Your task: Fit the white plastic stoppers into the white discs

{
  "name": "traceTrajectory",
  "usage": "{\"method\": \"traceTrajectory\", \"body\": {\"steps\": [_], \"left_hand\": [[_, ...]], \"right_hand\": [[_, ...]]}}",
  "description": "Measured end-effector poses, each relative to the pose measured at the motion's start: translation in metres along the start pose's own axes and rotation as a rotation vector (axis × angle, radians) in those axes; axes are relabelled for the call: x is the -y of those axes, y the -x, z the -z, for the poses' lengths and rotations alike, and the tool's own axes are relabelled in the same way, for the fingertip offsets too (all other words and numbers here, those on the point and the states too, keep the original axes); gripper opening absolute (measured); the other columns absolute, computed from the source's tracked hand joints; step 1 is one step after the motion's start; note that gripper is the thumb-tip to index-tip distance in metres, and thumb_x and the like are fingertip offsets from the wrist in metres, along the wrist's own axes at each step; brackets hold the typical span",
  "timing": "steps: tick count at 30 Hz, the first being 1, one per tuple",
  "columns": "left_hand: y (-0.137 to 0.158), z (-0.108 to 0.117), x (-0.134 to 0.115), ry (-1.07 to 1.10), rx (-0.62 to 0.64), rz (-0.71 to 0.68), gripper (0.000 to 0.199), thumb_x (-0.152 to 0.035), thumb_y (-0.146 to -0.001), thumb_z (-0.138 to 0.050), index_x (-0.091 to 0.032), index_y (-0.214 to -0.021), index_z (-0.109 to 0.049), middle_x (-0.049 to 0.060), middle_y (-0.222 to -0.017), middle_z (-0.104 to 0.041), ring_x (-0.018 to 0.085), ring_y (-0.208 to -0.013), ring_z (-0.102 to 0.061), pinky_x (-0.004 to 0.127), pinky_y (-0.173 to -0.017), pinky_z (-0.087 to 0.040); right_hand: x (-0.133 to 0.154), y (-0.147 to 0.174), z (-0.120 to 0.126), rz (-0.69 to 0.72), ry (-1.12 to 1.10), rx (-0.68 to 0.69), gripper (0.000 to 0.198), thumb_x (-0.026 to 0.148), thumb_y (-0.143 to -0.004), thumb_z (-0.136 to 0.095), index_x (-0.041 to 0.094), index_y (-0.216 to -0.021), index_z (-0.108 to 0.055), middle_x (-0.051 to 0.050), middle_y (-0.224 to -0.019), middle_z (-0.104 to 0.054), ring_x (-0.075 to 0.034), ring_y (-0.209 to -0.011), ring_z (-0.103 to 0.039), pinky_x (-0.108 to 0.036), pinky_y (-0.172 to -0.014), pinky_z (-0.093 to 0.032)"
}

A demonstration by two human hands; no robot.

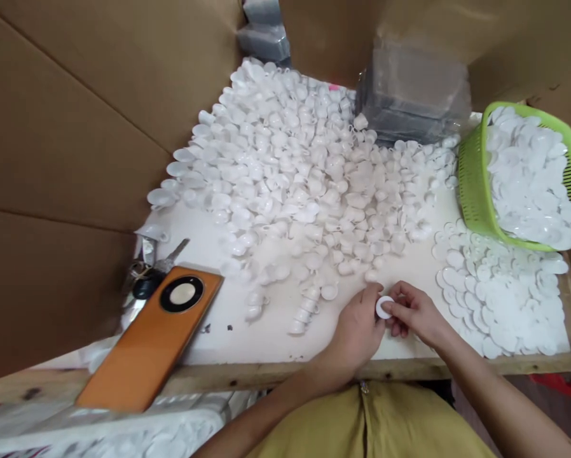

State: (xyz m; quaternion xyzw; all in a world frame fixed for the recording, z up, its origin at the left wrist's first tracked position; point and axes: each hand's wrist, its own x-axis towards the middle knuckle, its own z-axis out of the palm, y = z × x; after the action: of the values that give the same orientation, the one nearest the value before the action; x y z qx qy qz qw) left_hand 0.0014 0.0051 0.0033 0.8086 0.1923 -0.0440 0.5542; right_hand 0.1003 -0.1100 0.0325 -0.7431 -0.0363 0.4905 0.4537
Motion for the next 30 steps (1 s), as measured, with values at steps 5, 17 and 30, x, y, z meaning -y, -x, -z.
{"method": "traceTrajectory", "body": {"steps": [5, 17, 30], "left_hand": [[-0.003, 0.001, 0.000, -0.053, -0.003, -0.025, 0.048, -0.009, -0.075, -0.056, -0.021, -0.120, -0.046, 0.006, -0.104, -0.066, 0.020, -0.091, -0.063, 0.031, -0.078, -0.049], [-0.004, 0.006, -0.006, -0.041, -0.014, -0.064, 0.046, -0.021, -0.074, -0.063, -0.022, -0.118, -0.047, 0.001, -0.092, -0.069, 0.017, -0.080, -0.065, 0.028, -0.071, -0.049], [-0.004, -0.003, -0.005, 0.003, -0.067, -0.107, 0.043, -0.025, -0.077, -0.064, -0.021, -0.117, -0.047, 0.001, -0.091, -0.067, 0.014, -0.078, -0.063, 0.026, -0.072, -0.049]], "right_hand": [[-0.001, -0.002, 0.004, 0.013, 0.045, 0.029, 0.039, 0.051, -0.070, -0.068, 0.021, -0.079, -0.045, 0.004, -0.054, -0.062, -0.013, -0.041, -0.057, -0.019, -0.035, -0.038], [-0.005, -0.013, 0.012, 0.092, 0.057, 0.138, 0.038, 0.049, -0.069, -0.068, 0.022, -0.078, -0.042, 0.004, -0.049, -0.060, -0.013, -0.036, -0.056, -0.019, -0.032, -0.035], [-0.009, -0.008, 0.020, 0.117, 0.116, 0.115, 0.035, 0.042, -0.070, -0.072, 0.020, -0.077, -0.046, 0.001, -0.051, -0.062, -0.013, -0.039, -0.058, -0.018, -0.032, -0.036]]}}
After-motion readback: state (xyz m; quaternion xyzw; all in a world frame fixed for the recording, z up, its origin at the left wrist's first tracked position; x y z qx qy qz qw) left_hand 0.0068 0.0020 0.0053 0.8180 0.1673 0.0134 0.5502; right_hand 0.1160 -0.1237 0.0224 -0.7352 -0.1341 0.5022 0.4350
